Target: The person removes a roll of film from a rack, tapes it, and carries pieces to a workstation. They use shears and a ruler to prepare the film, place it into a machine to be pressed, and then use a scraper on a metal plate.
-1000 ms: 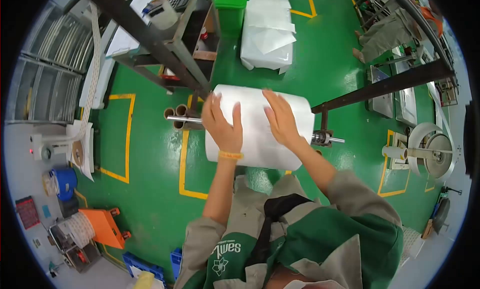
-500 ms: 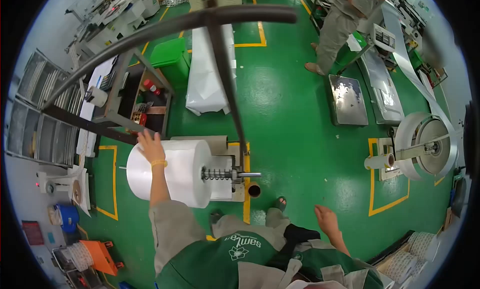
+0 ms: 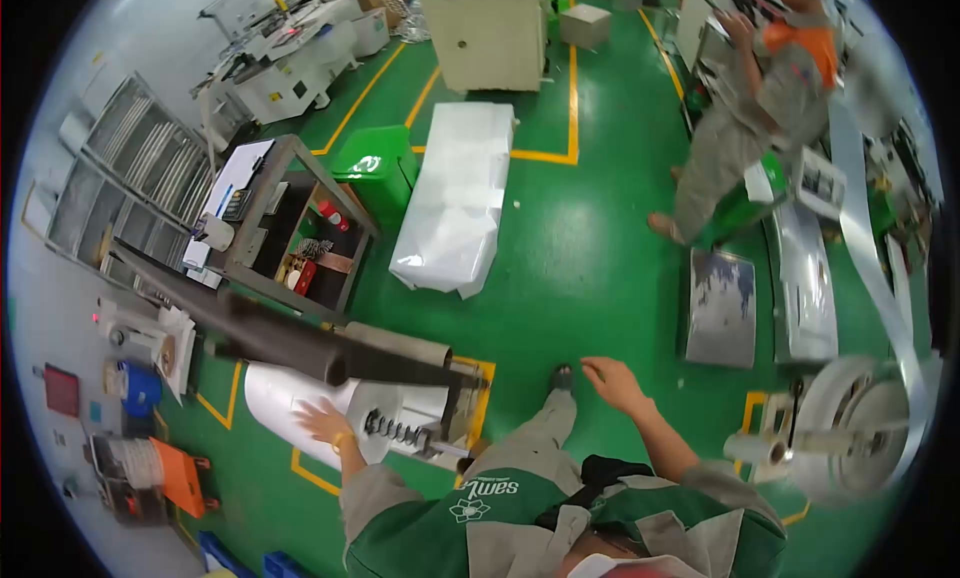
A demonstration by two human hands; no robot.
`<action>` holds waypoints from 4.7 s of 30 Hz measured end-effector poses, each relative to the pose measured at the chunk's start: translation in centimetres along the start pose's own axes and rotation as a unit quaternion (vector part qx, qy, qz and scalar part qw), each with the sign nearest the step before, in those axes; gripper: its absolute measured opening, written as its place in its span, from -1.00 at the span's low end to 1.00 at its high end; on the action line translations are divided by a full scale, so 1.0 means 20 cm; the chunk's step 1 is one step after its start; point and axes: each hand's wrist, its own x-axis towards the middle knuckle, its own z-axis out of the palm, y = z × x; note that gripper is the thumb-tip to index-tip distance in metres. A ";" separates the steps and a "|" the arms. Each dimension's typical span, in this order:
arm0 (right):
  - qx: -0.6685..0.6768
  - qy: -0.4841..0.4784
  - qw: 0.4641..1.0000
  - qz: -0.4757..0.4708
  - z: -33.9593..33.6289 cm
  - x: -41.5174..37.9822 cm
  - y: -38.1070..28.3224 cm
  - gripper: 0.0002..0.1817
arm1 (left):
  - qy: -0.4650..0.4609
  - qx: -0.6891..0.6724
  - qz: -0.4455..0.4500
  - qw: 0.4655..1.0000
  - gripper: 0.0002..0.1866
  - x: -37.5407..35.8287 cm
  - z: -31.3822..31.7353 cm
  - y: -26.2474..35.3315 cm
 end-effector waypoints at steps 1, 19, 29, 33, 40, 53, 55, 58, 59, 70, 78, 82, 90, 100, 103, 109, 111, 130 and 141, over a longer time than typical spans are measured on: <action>-0.009 -0.012 1.000 0.001 -0.07 0.16 0.10 -0.73 | -0.107 0.054 -0.018 0.993 -0.38 -0.05 0.03 0.08; -0.114 -0.209 0.970 0.046 -1.14 2.59 1.44 -0.68 | -0.386 -0.324 -0.476 0.721 -0.69 -1.51 0.87 1.53; -0.035 -0.187 0.982 0.016 -1.22 4.29 1.37 -0.72 | -0.329 -0.517 -0.489 0.621 -0.65 -0.83 1.17 3.32; 0.108 -0.252 0.955 0.114 -0.95 4.74 1.65 -0.72 | -0.388 -0.467 -0.540 0.583 -0.64 -0.58 1.66 3.94; 0.270 -0.278 0.891 0.237 0.11 5.65 2.37 -0.65 | -0.310 -0.404 -0.668 0.543 -0.21 -0.56 2.80 4.41; 0.418 -0.243 0.850 0.207 1.00 6.22 2.23 -0.72 | -0.289 -0.810 -0.497 0.119 -0.82 -0.39 3.11 4.73; 0.381 -0.247 0.888 0.077 0.87 6.08 2.01 -0.72 | -0.291 -0.834 -0.446 0.146 -0.82 -0.27 2.72 5.07; 0.322 -0.342 0.881 -0.061 0.65 5.88 1.79 -0.67 | -0.332 -0.856 -0.361 0.164 -0.77 -0.19 2.55 5.26; 0.318 -0.367 0.872 -0.068 0.57 5.81 1.75 -0.67 | -0.352 -0.861 -0.329 0.166 -0.75 -0.18 2.55 5.28; 0.637 -0.638 0.340 0.267 0.04 5.92 2.40 -0.32 | -0.425 -0.566 -0.129 0.694 -0.55 -0.34 2.20 5.40; 0.408 -0.466 0.727 0.296 -0.25 5.87 2.14 -0.39 | -0.604 -0.342 0.099 0.713 0.03 -0.52 2.09 5.63; 0.326 -0.340 0.838 0.277 -0.53 5.75 1.98 -0.57 | -0.465 -0.375 0.208 0.774 0.16 -0.61 1.77 5.72; 0.123 -0.213 0.966 0.081 -1.80 5.88 1.46 -0.66 | -0.534 -0.382 0.142 0.741 -0.38 -0.35 1.13 5.98; 0.200 0.056 0.977 0.044 -3.21 6.20 1.76 -0.50 | -0.534 -0.290 0.298 0.736 -0.43 -0.37 1.01 6.87; 0.145 0.083 0.986 0.016 -3.60 6.46 1.91 -0.43 | -0.508 -0.196 0.346 0.764 -0.38 -0.46 0.95 7.30; 0.304 0.056 0.950 -0.040 -4.16 6.99 1.84 -0.41 | -0.662 -0.478 0.227 0.530 -0.41 -0.57 0.54 8.54; 0.326 0.024 0.942 -0.078 -4.28 7.20 1.86 -0.40 | -0.685 -0.558 0.181 0.432 -0.39 -0.57 0.33 8.98; 0.421 -0.009 0.899 -0.120 -5.60 9.52 2.44 -0.51 | -0.324 -0.887 0.124 0.304 -0.77 -0.28 -0.03 12.11; 0.164 -0.049 0.935 -0.312 -6.27 10.65 2.69 -0.69 | 0.049 -0.792 -0.139 0.592 -0.45 -0.10 0.47 12.63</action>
